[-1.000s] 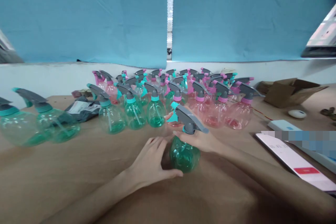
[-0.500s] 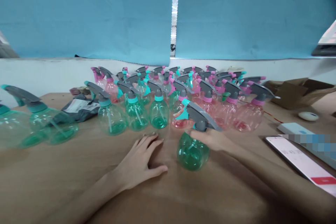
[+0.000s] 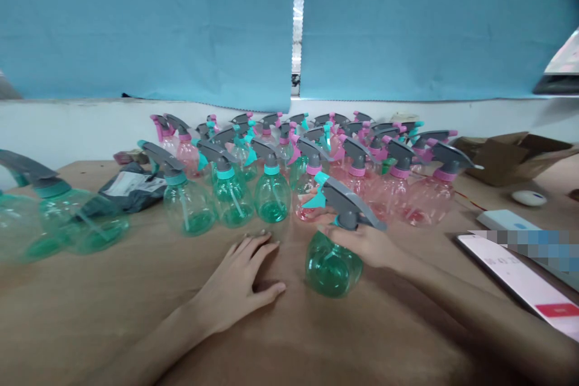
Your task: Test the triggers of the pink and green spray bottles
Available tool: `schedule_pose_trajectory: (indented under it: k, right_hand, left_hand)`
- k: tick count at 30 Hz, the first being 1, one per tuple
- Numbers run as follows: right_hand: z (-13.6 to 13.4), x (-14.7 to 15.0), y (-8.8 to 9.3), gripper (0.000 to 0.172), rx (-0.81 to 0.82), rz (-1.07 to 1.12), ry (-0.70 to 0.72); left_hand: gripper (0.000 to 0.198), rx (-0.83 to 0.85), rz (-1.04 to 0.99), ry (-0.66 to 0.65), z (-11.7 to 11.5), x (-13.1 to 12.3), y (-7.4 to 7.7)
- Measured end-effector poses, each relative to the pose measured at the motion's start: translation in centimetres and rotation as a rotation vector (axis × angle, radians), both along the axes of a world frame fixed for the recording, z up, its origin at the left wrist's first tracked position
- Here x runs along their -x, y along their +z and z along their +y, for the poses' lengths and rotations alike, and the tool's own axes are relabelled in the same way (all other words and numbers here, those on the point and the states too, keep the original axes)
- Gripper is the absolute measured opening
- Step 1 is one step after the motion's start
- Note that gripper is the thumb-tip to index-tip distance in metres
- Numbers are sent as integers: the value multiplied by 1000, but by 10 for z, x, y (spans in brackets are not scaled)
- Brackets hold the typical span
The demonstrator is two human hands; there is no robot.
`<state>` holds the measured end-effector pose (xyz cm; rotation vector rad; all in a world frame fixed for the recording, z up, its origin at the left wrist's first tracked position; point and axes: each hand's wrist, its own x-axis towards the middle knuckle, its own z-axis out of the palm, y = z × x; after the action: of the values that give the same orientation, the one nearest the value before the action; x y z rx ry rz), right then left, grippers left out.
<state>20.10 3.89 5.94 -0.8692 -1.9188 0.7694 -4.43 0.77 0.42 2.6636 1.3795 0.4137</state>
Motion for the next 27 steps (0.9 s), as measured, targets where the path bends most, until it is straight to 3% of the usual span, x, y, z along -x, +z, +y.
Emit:
schedule_pose_trajectory:
  k: [5,12,20,27]
  right_hand:
    - [0,1,-3,38,87,72,36]
    - [-3,2,4,17,17,-15,38]
    - [-2,3,1,16,79,73,53]
    - [-3,2,2,9,35,-4,-24]
  left_hand:
    - [57,2,21,1,0,0,0]
    - [52,-3,14,5,1,0,0]
    - [49,-7,-4,16,-1,-1,1]
    - [51,7,-2,15,-1,-1,1]
